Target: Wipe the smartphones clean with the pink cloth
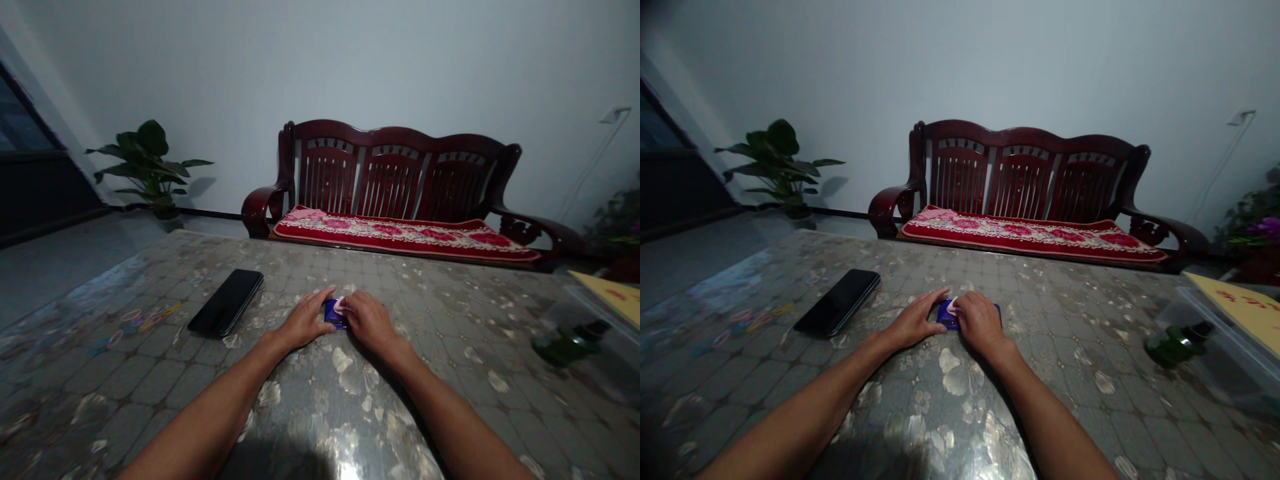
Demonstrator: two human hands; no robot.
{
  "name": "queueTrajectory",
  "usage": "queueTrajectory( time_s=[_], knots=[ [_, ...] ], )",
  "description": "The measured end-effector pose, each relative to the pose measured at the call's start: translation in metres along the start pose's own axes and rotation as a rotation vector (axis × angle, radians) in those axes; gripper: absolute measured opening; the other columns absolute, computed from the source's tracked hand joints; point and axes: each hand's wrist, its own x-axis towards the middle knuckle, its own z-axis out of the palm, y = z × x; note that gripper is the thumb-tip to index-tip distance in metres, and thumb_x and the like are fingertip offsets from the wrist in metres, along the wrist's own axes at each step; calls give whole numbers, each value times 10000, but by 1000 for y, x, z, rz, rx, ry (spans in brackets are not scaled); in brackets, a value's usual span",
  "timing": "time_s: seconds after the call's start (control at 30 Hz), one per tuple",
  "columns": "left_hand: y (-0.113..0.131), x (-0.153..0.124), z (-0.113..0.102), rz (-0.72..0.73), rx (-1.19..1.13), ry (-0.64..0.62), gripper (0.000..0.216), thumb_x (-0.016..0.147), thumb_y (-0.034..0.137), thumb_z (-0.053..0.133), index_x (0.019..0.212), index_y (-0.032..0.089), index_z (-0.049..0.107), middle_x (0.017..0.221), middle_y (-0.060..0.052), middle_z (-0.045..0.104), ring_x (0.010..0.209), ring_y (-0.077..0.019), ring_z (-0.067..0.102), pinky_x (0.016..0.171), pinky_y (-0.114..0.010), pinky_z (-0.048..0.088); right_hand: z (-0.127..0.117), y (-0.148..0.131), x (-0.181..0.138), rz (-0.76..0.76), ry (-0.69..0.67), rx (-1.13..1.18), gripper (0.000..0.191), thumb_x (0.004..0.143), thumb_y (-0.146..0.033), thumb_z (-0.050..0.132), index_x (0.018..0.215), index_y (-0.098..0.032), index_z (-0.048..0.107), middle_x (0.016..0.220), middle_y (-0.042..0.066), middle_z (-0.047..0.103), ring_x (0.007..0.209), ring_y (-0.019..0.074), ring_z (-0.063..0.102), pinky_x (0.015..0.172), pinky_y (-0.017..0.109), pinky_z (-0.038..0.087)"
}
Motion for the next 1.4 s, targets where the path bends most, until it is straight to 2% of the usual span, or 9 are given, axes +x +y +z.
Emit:
queueTrajectory(
  time_s=[0.07,0.3,0.37,0.6,0.73,0.87,1.13,1.23,1.4],
  knots=[
    [-1,0,0,4,5,-3,923,700,266,856,1499,234,395,1362,-113,610,1265,-306,558,1096,-456,408,-3,2,-1,10,-21,-24,221,966,-219,501,1072,-211,695,1071,74,675,1011,194,571,855,267,370],
    [1,0,-1,-14,5,-8,916,691,242,854,1492,236,410,1377,-122,603,1273,-319,555,1092,-460,413,-12,18,-2,219,12,-134,261,989,-285,484,1098,-213,710,1083,96,683,1012,220,604,819,282,384],
    [2,0,-1,-19,-8,-7,916,690,233,850,1493,244,409,1379,-121,603,1276,-321,553,1096,-470,410,-9,15,0,200,13,-118,283,1005,-303,468,1115,-213,712,1080,99,683,1014,216,604,825,277,385],
    [1,0,0,-20,-15,-1,929,679,248,863,1491,244,411,1396,-115,596,1306,-318,530,1127,-477,379,1,-3,1,-15,-16,-27,283,1019,-274,452,1109,-239,718,1019,63,670,979,179,590,821,251,378],
    [3,-1,-2,-23,-28,-12,928,689,251,858,1497,240,401,1380,-120,607,1279,-313,554,1105,-466,401,-5,6,0,83,-8,-70,274,987,-233,479,1090,-237,733,1006,72,672,970,191,600,800,255,378],
    [3,0,-2,-30,-27,-6,930,680,242,860,1492,248,407,1369,-116,612,1267,-314,562,1095,-466,411,-8,13,0,175,11,-105,290,997,-265,477,1149,-241,723,1047,83,676,990,199,605,807,261,384],
    [-1,1,1,-16,-26,1,925,676,244,857,1488,249,414,1414,-114,582,1317,-321,521,1130,-481,377,0,-11,4,-19,-20,-42,300,1037,-314,432,1122,-239,709,1022,67,669,963,173,592,812,247,379],
    [-1,1,1,-13,-28,-5,921,688,245,849,1495,247,405,1401,-115,592,1301,-316,535,1119,-477,386,-4,-5,3,49,-23,-75,276,1009,-283,461,1110,-239,714,1031,71,679,973,184,606,802,255,382],
    [2,1,-2,-17,-31,-20,922,688,257,854,1495,232,408,1375,-126,607,1276,-322,555,1097,-465,411,-19,21,-3,271,-35,-157,265,952,-259,515,1130,-216,706,1096,89,706,1001,214,637,780,279,393]
  ],
)
